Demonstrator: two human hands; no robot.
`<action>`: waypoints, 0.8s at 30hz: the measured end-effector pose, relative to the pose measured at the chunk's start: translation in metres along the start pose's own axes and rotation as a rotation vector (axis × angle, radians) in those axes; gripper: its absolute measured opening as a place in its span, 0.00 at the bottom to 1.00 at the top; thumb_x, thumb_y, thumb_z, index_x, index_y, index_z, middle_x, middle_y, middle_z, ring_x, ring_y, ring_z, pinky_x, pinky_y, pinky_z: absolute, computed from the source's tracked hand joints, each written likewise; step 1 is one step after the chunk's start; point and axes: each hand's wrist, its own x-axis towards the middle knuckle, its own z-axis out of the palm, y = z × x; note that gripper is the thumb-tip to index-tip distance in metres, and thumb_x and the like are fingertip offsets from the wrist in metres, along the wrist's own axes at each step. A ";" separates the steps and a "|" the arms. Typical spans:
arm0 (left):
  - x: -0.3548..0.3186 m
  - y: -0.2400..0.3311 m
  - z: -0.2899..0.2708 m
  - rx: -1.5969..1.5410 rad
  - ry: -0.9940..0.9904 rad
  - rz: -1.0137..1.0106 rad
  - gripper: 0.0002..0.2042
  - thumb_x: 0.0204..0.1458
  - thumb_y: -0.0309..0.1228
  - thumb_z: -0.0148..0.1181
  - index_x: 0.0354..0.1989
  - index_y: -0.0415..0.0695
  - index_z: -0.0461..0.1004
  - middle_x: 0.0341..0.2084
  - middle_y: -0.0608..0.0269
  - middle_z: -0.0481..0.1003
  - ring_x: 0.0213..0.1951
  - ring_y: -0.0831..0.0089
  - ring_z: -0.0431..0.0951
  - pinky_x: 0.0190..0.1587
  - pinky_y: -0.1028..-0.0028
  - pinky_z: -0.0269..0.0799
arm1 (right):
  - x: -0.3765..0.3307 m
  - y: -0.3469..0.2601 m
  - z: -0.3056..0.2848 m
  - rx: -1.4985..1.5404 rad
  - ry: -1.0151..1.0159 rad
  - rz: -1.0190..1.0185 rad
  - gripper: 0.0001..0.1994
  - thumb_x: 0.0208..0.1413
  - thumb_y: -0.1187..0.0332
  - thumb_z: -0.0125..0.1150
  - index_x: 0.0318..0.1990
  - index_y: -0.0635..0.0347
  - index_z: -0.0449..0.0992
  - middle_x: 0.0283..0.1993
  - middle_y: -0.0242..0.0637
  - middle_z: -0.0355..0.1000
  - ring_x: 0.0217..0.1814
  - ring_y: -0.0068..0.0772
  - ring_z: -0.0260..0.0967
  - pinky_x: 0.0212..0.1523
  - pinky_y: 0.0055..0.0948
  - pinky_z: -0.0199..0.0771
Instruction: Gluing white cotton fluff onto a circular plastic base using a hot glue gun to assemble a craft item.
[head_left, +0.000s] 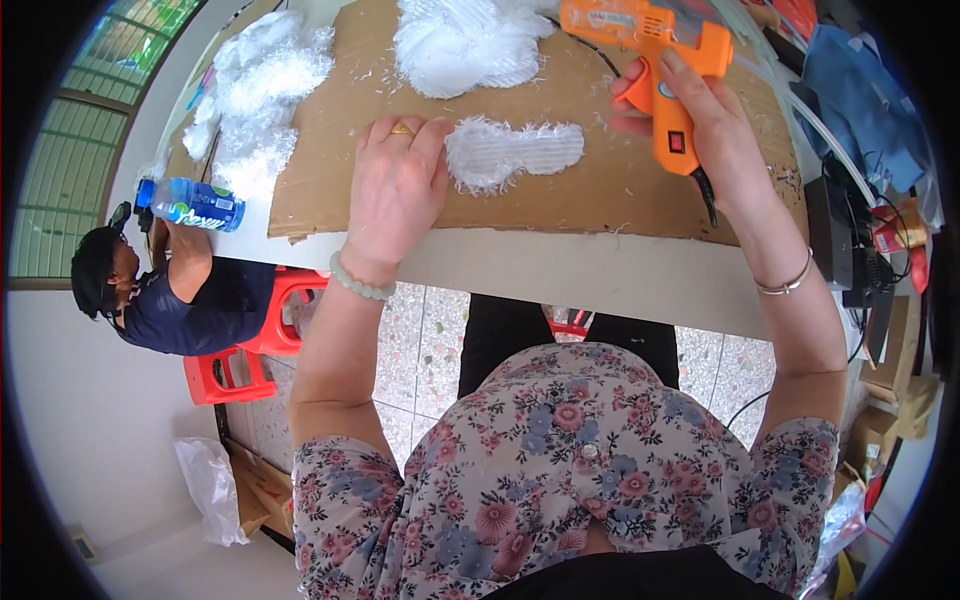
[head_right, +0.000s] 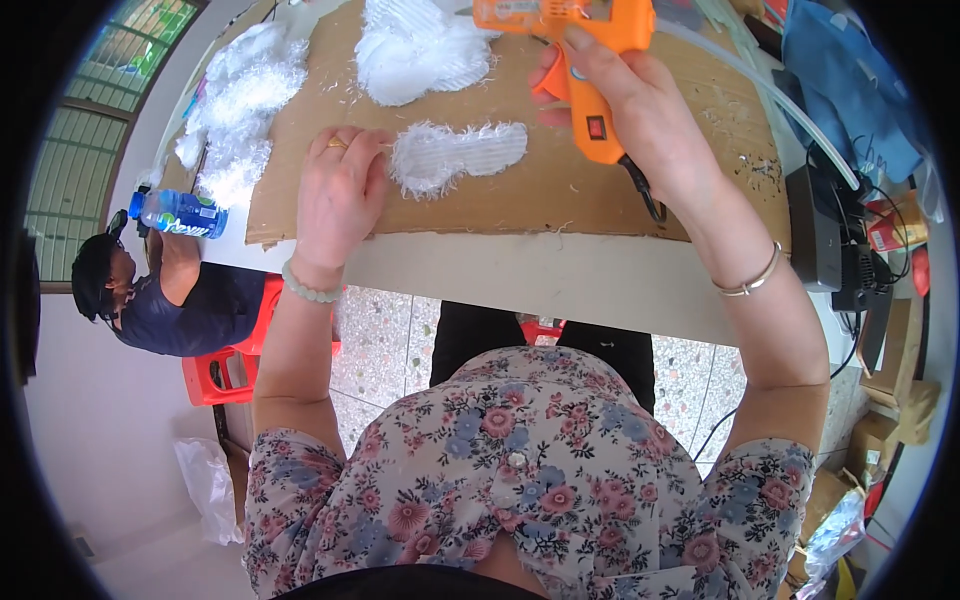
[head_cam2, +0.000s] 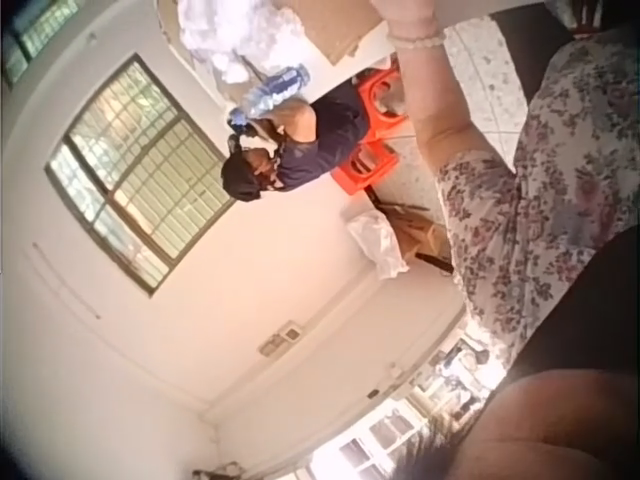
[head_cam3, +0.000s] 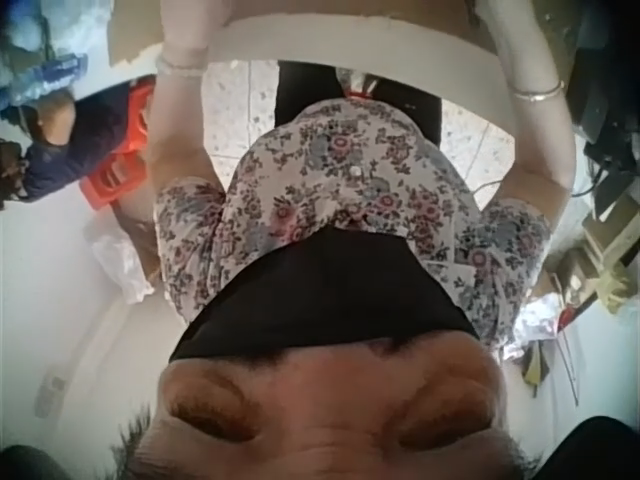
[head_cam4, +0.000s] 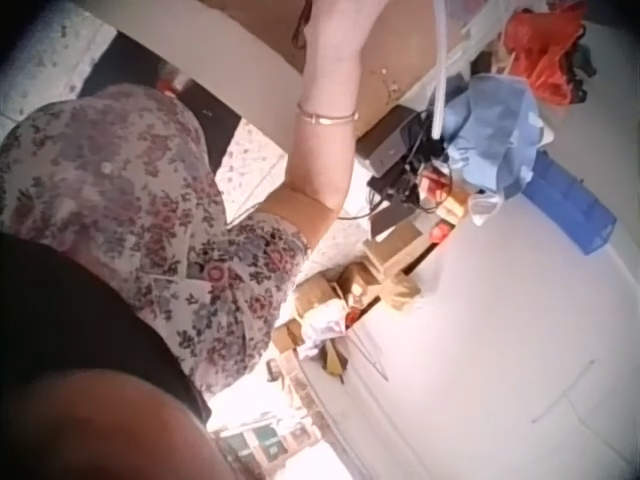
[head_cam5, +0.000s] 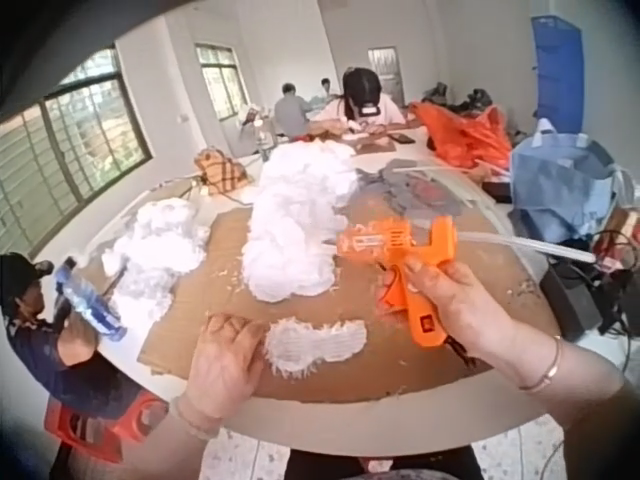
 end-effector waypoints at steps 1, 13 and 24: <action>0.001 0.002 0.000 0.003 0.050 0.009 0.13 0.39 0.19 0.57 0.36 0.42 0.73 0.25 0.57 0.74 0.39 0.58 0.73 0.45 0.61 0.66 | -0.006 0.002 -0.005 -0.009 0.000 0.001 0.20 0.63 0.56 0.43 0.49 0.67 0.67 0.40 0.39 0.72 0.43 0.34 0.73 0.45 0.31 0.75; 0.006 0.019 0.031 -0.252 -0.094 0.066 0.12 0.41 0.18 0.54 0.36 0.42 0.72 0.25 0.55 0.75 0.41 0.57 0.73 0.51 0.62 0.63 | -0.051 0.015 -0.036 -0.641 -0.262 0.248 0.18 0.61 0.58 0.51 0.47 0.65 0.68 0.37 0.33 0.71 0.38 0.22 0.65 0.41 0.23 0.67; 0.004 0.020 0.033 -0.277 -0.083 0.049 0.12 0.42 0.18 0.52 0.37 0.42 0.73 0.24 0.56 0.75 0.38 0.60 0.74 0.50 0.61 0.63 | -0.040 0.024 -0.023 -0.645 -0.210 0.177 0.17 0.61 0.57 0.50 0.42 0.66 0.71 0.34 0.33 0.71 0.36 0.23 0.65 0.39 0.23 0.66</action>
